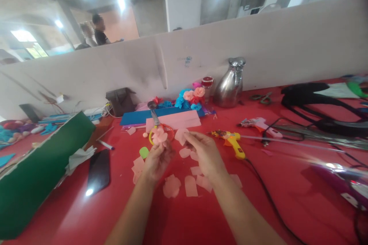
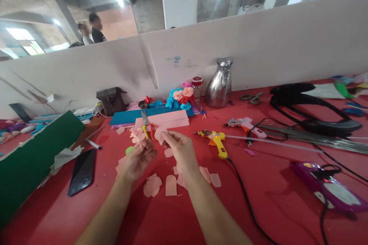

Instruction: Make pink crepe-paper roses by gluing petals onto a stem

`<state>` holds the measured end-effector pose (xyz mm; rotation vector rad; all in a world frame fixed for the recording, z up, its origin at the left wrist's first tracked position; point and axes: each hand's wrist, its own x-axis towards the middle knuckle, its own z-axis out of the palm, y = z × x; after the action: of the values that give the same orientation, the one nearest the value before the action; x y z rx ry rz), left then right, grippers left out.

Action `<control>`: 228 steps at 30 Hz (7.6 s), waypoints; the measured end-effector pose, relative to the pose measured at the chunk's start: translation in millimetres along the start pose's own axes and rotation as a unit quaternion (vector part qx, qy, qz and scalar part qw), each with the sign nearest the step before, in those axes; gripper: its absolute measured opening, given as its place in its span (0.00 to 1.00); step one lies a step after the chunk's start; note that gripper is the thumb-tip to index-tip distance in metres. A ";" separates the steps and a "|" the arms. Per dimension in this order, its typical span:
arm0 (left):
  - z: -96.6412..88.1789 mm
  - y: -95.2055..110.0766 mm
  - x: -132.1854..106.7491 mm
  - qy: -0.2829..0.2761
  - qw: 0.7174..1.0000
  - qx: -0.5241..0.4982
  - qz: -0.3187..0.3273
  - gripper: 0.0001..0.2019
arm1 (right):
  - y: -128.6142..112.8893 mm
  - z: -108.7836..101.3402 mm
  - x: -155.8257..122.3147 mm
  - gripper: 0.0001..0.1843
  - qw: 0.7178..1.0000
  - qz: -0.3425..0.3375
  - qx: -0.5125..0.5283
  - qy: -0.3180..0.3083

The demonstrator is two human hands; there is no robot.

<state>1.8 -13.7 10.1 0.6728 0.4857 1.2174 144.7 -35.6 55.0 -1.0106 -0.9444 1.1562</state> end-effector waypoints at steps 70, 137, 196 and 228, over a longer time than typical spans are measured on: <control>-12.3 -5.0 -0.5 0.016 0.993 -0.013 -0.116 0.15 | 0.7 25.0 -26.3 0.14 0.997 -0.006 -0.014 -0.070; -8.4 -5.1 2.8 -0.002 0.999 -0.003 -0.042 0.07 | 12.6 12.2 -6.8 0.18 0.985 0.086 0.140 -0.056; -1.7 -7.5 2.6 0.034 0.998 0.048 0.038 0.09 | 23.3 16.8 -4.7 0.12 0.999 0.011 -0.020 -0.031; -2.5 -5.0 5.7 0.101 0.979 0.130 0.123 0.05 | 18.8 17.9 -7.7 0.13 0.991 0.073 0.099 -0.052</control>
<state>5.2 -8.7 4.9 0.8547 0.7576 1.4784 121.5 -38.8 41.3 -0.8764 -0.8277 1.4079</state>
